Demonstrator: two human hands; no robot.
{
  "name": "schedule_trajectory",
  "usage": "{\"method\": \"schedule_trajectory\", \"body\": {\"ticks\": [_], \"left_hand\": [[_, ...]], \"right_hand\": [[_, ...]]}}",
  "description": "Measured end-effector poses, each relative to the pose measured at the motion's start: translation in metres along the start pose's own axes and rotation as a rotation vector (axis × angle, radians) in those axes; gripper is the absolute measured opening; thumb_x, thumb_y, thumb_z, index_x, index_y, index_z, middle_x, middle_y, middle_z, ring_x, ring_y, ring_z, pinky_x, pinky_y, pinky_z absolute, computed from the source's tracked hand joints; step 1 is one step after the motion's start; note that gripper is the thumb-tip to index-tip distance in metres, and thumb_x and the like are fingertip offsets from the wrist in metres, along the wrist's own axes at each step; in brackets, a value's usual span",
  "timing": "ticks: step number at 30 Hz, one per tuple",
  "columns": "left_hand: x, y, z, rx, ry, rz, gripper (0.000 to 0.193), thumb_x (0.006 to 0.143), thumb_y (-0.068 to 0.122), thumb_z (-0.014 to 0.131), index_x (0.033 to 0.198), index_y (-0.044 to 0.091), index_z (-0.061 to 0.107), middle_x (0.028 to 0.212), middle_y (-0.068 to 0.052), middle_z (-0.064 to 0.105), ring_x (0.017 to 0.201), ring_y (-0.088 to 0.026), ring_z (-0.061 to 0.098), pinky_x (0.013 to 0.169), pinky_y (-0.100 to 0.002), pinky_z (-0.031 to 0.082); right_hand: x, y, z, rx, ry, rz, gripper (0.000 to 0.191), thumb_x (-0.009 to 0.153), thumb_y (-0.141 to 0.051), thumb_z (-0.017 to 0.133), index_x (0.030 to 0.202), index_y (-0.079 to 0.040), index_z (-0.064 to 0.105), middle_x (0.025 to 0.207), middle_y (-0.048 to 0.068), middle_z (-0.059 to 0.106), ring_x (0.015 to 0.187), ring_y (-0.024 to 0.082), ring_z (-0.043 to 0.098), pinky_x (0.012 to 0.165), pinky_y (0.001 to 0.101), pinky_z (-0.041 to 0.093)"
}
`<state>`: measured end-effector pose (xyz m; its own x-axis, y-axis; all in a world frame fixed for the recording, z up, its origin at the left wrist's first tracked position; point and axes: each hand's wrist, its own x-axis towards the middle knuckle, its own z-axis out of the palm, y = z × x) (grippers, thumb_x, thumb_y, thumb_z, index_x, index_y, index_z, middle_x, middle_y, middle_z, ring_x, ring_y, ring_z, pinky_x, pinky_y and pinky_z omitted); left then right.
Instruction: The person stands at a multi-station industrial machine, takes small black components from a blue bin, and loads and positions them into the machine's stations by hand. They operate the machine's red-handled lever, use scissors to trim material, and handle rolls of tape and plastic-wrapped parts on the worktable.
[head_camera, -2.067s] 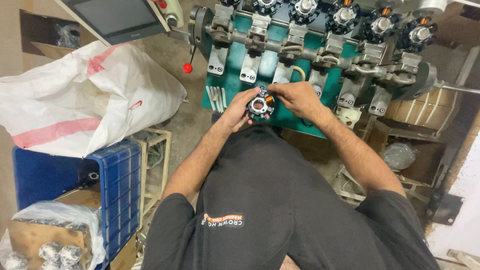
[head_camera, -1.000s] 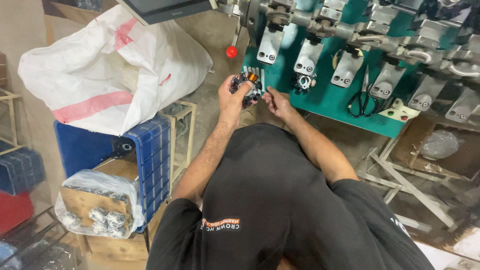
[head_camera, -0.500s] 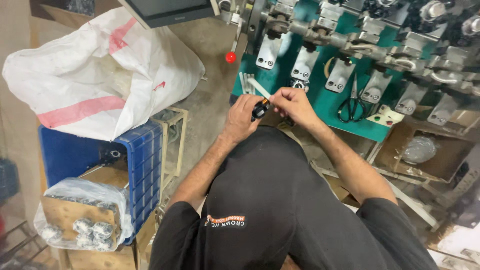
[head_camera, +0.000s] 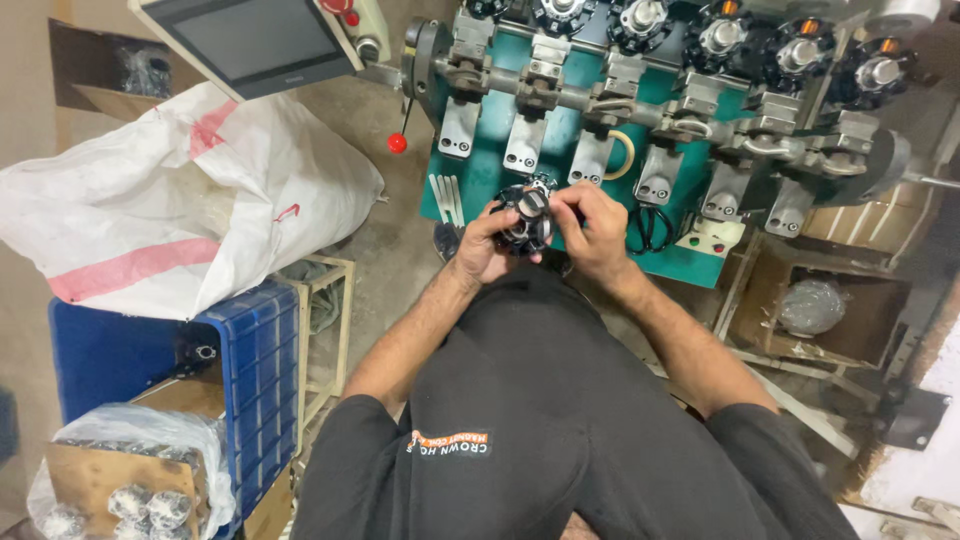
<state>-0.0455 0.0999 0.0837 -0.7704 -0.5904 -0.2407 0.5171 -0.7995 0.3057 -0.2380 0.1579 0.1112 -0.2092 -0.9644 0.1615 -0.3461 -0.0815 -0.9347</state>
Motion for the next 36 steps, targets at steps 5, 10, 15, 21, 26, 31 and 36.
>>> {"method": "schedule_trajectory", "body": {"ticks": [5, 10, 15, 21, 26, 31, 36], "left_hand": [[0.009, 0.009, 0.027, 0.603, 0.027, 0.352, 0.040, 0.092, 0.002, 0.073, 0.131, 0.001, 0.064, 0.117, -0.012, 0.069, 0.110, -0.021, 0.068, 0.101, -0.036, 0.056], [0.006, 0.030, 0.046, 1.166, -0.048, 0.378, 0.064, 0.087, -0.004, 0.080, 0.146, 0.008, 0.056, 0.120, -0.005, 0.068, 0.115, -0.014, 0.066, 0.104, -0.029, 0.054], [0.019, 0.038, 0.014, 0.791, -0.222, -0.153, 0.073, 0.084, 0.000, 0.081, 0.150, 0.007, 0.051, 0.123, -0.001, 0.066, 0.110, -0.011, 0.063, 0.094, -0.027, 0.055], [0.052, -0.004, -0.086, 0.787, 0.209, -0.650, 0.054, 0.088, 0.013, 0.080, 0.135, 0.003, 0.055, 0.097, -0.008, 0.073, 0.078, -0.016, 0.069, 0.057, -0.032, 0.061], [0.100, -0.036, -0.098, 1.862, 0.372, 0.524, 0.040, 0.082, 0.025, 0.087, 0.117, 0.017, 0.071, 0.095, -0.005, 0.076, 0.083, -0.023, 0.074, 0.073, -0.038, 0.061], [0.121, -0.022, -0.077, 1.690, 0.127, 0.420, 0.039, 0.083, 0.022, 0.084, 0.117, 0.009, 0.069, 0.106, -0.012, 0.076, 0.098, -0.030, 0.071, 0.086, -0.043, 0.054], [0.114, -0.015, -0.068, 1.593, 0.258, 0.257, 0.046, 0.084, 0.023, 0.075, 0.125, 0.005, 0.065, 0.108, -0.014, 0.073, 0.098, -0.028, 0.073, 0.087, -0.040, 0.058]], "right_hand": [[0.004, -0.007, -0.011, 0.224, 0.009, 0.048, 0.012, 0.100, -0.008, 0.073, 0.107, 0.001, 0.068, 0.100, 0.007, 0.069, 0.069, 0.008, 0.060, 0.059, 0.0238, 0.048], [0.012, -0.031, -0.047, 0.122, -0.228, -0.137, 0.035, 0.083, -0.008, 0.080, 0.114, 0.000, 0.066, 0.115, 0.009, 0.066, 0.078, 0.010, 0.065, 0.063, 0.0248, 0.053], [-0.007, -0.019, -0.036, -0.055, -0.236, -0.177, 0.028, 0.080, -0.009, 0.084, 0.103, -0.003, 0.069, 0.089, 0.006, 0.062, 0.072, 0.011, 0.062, 0.062, 0.0273, 0.051], [-0.046, 0.078, 0.018, -0.115, -0.181, 0.378, 0.024, 0.088, -0.018, 0.082, 0.102, 0.000, 0.075, 0.079, 0.009, 0.070, 0.067, 0.013, 0.067, 0.061, 0.0288, 0.053], [-0.020, 0.141, 0.037, 0.034, -0.021, 0.722, 0.031, 0.090, -0.031, 0.074, 0.107, -0.005, 0.077, 0.084, 0.003, 0.077, 0.069, 0.010, 0.071, 0.059, 0.0297, 0.058], [0.009, 0.139, 0.044, 0.000, -0.186, 0.913, 0.046, 0.095, -0.047, 0.073, 0.106, -0.003, 0.077, 0.085, 0.008, 0.075, 0.070, 0.015, 0.070, 0.061, 0.0295, 0.057], [0.001, 0.130, 0.057, 0.258, -0.249, 1.044, 0.057, 0.096, -0.057, 0.058, 0.129, -0.010, 0.062, 0.109, 0.005, 0.072, 0.076, 0.015, 0.071, 0.059, 0.0292, 0.058]]}}
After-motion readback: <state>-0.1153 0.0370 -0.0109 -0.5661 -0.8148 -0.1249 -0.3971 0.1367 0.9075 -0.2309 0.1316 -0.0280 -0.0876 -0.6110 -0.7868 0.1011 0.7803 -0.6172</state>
